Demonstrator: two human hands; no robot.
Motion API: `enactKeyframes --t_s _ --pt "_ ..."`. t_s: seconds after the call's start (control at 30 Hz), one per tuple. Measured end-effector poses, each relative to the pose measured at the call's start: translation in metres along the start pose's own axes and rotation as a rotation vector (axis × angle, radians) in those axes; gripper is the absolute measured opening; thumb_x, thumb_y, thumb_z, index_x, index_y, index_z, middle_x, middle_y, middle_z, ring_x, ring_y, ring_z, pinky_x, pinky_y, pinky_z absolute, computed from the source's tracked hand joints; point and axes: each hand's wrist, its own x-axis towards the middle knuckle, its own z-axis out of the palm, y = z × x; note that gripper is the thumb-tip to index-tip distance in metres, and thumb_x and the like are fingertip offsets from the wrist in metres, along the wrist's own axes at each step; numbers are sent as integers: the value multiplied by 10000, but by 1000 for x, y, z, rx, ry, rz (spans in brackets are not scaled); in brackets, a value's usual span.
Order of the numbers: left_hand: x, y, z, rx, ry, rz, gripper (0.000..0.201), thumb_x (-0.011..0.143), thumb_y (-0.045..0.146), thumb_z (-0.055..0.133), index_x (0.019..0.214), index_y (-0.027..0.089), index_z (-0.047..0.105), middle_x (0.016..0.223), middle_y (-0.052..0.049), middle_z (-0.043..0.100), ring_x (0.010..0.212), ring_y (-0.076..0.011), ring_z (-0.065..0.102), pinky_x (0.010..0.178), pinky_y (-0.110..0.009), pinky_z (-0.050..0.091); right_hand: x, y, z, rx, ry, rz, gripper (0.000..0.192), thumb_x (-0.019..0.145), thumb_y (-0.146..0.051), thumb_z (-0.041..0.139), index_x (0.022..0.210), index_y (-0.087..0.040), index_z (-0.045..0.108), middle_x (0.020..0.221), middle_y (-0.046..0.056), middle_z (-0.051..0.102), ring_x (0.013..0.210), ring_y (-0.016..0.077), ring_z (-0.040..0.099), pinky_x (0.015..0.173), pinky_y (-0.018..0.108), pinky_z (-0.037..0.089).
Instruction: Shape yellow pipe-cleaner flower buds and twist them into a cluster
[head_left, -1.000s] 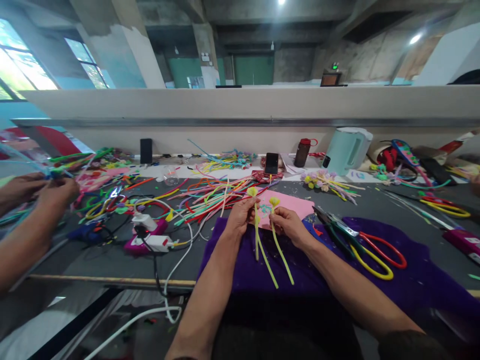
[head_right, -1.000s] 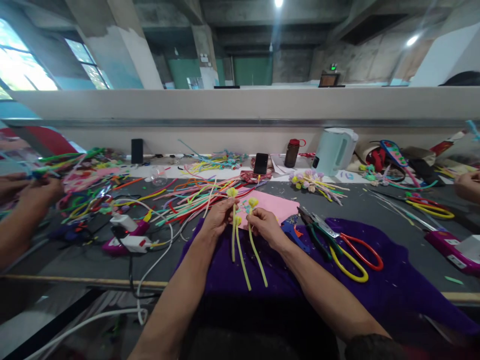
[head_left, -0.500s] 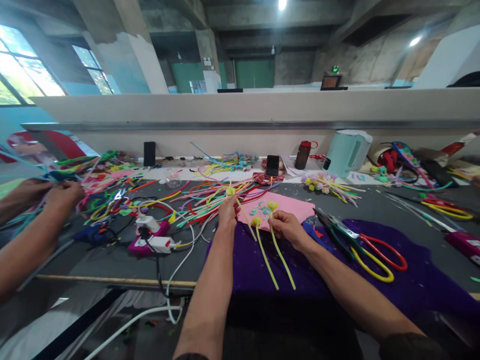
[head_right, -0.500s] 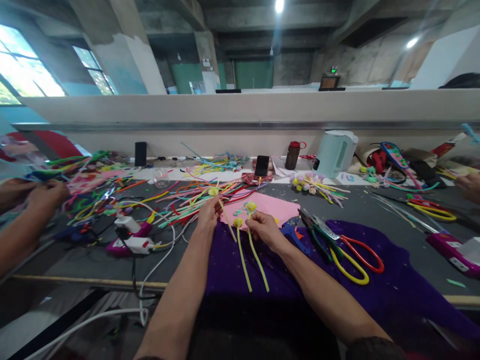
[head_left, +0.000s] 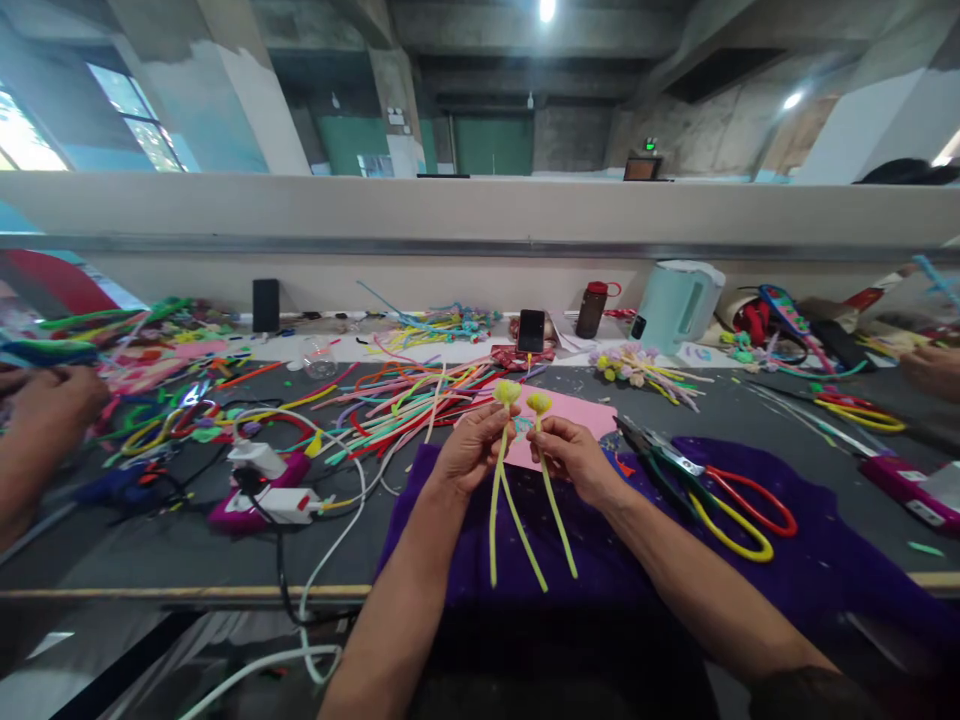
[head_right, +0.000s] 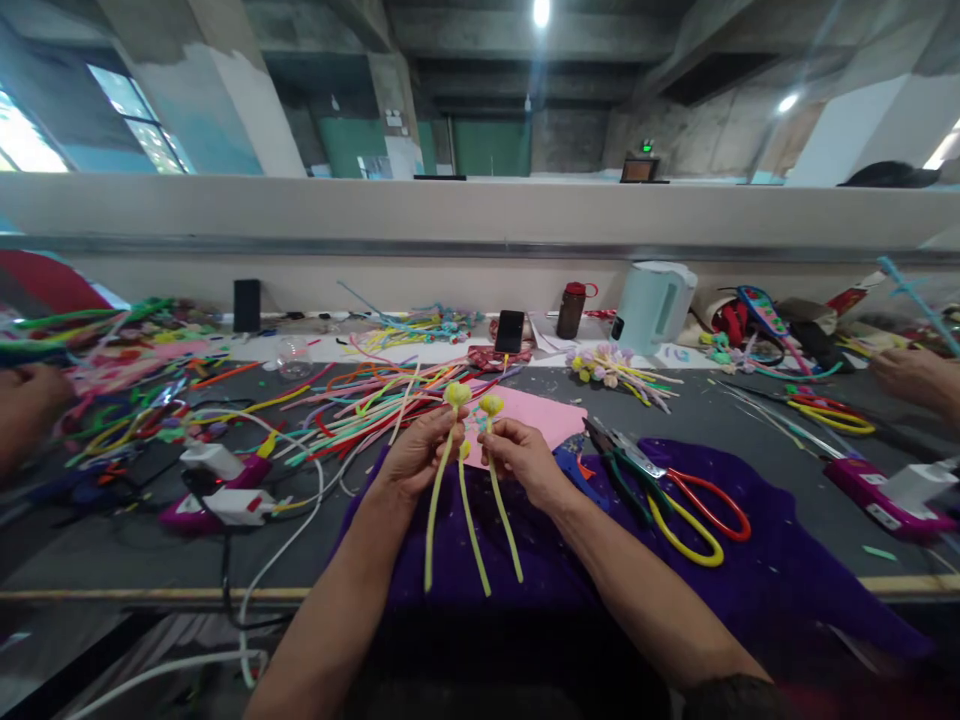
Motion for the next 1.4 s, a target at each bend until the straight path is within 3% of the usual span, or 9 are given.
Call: enactKeyframes --t_s 0.2,0.5,0.73,0.9,1.07,1.23,1.4 --pt "1 -6 5 98 40 50 344 636 289 713 946 153 656 671 18 572 424 4 442 359 -117 279 -3 -1 3 4 14 -16 260 702 -423 625 703 -180 534 569 -41 525 397 50 369 391 193 278" --pt "3 -6 5 105 137 62 319 560 242 763 842 124 673 562 36 546 374 13 384 349 -123 250 0 5 3 -50 10 -66 287 700 -441 629 646 -180 522 515 -53 495 385 57 380 386 197 286" --pt "5 -10 5 116 88 156 333 670 340 678 928 136 626 660 -9 638 342 -24 454 294 -136 277 1 6 2 -50 8 -98 293 711 -451 617 680 -173 531 538 -46 521 380 54 381 375 194 281" --pt "1 -7 9 89 52 125 350 634 237 717 952 123 625 713 -12 645 450 -33 527 363 -121 369 -1 4 4 -5 13 -130 259 734 -412 610 697 -166 536 576 -43 530 396 48 386 379 187 271" --pt "3 -8 7 66 77 120 231 629 253 721 773 121 598 663 -10 645 409 -28 501 342 -120 338 -3 4 3 -10 27 -160 232 759 -394 589 732 -169 539 593 -41 535 390 43 387 372 182 270" --pt "5 -12 5 85 91 169 241 671 296 688 825 134 597 629 13 630 331 -7 424 310 -125 277 -3 6 2 -20 33 -189 207 778 -383 562 821 -180 565 618 -44 528 410 45 402 393 180 313" --pt "5 -12 6 130 86 123 316 629 268 720 890 113 631 688 -8 630 418 -12 484 374 -122 344 -2 6 1 -75 43 -221 207 770 -382 567 797 -177 572 602 -43 516 418 56 414 389 184 323"
